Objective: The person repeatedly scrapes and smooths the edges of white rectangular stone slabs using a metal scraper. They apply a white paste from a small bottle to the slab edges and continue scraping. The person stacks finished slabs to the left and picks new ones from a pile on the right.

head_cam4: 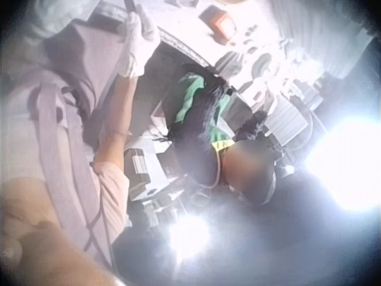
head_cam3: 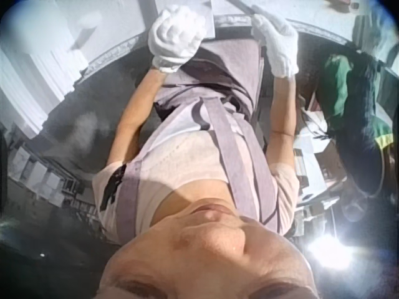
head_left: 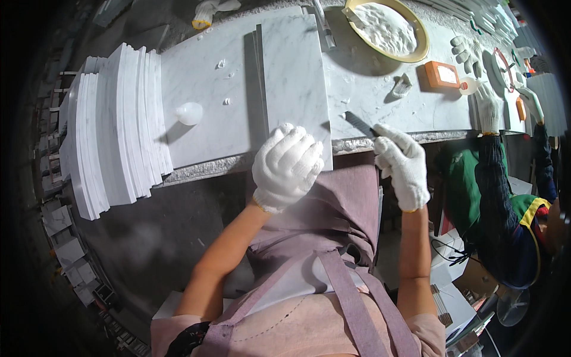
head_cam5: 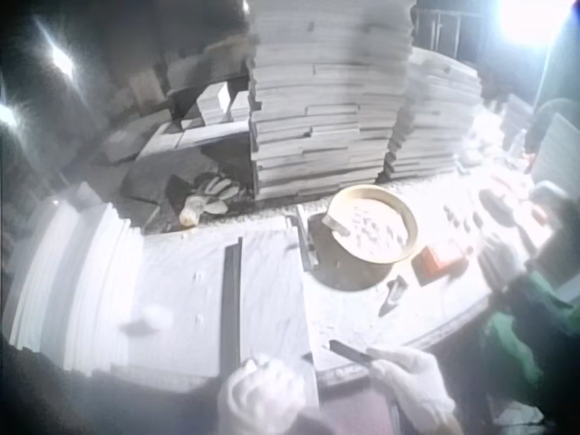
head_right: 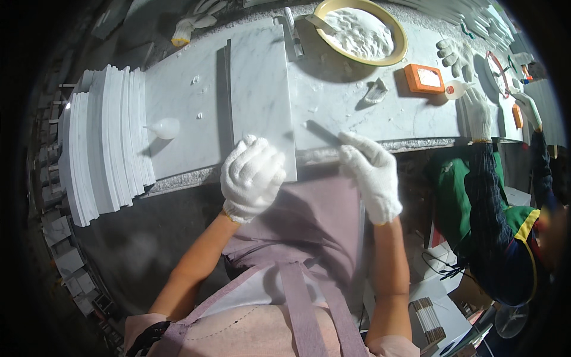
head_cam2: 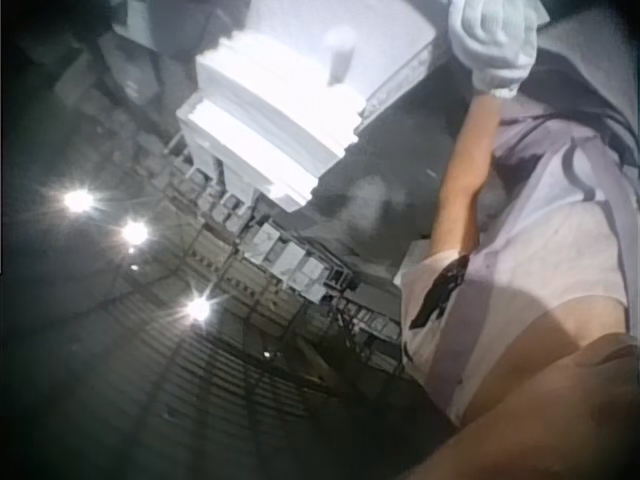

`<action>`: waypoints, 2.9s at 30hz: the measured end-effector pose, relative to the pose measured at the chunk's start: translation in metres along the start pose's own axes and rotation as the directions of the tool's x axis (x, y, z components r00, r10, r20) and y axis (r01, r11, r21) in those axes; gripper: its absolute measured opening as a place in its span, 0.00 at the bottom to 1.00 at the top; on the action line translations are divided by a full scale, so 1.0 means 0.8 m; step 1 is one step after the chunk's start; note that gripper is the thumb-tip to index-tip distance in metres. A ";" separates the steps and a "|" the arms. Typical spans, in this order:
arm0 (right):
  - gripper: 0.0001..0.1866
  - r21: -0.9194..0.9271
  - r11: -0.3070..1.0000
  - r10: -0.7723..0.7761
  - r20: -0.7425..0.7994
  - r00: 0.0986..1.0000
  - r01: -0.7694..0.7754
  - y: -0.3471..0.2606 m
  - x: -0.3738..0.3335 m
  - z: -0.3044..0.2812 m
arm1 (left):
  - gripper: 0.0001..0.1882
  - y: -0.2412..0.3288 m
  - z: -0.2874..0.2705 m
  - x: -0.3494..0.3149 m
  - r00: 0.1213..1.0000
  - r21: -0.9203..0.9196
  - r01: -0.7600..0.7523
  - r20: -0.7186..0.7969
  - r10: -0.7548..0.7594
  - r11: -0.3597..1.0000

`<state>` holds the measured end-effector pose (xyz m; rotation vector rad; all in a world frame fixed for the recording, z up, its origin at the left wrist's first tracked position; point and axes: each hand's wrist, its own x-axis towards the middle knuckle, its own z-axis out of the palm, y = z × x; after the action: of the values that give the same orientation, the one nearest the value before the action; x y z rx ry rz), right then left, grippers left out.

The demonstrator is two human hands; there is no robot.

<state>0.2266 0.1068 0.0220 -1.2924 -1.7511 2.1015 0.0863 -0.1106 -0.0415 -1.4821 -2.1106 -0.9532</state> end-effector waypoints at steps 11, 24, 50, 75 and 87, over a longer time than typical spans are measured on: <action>0.15 -0.519 0.674 -0.566 0.093 0.819 0.525 0.030 -0.021 0.057 | 0.10 0.025 -0.027 -0.018 0.998 -0.060 0.044 0.035 -0.042 0.997; 0.32 0.474 0.878 -0.127 0.106 0.986 0.063 0.084 -0.058 -0.004 | 0.24 -0.045 -0.088 -0.078 0.838 0.255 0.534 -0.284 -0.465 0.806; 0.30 -0.129 0.950 -0.264 0.153 0.952 0.284 0.040 -0.053 0.041 | 0.25 -0.160 -0.083 -0.009 0.455 0.011 0.875 -0.364 -0.813 0.484; 0.18 -0.781 0.413 -0.435 0.284 0.855 0.469 0.007 -0.022 0.085 | 0.25 -0.103 -0.011 -0.015 0.634 -0.325 0.646 -0.276 -0.722 0.691; 0.18 -0.804 0.351 -0.368 0.353 0.860 0.480 0.004 -0.051 0.083 | 0.25 -0.100 -0.012 -0.011 0.615 -0.379 0.639 -0.273 -0.740 0.670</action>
<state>0.2101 0.0322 0.0385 -0.6101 -2.9917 0.9049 0.0149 -0.1402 -0.0650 -0.3850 -2.3007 -1.6826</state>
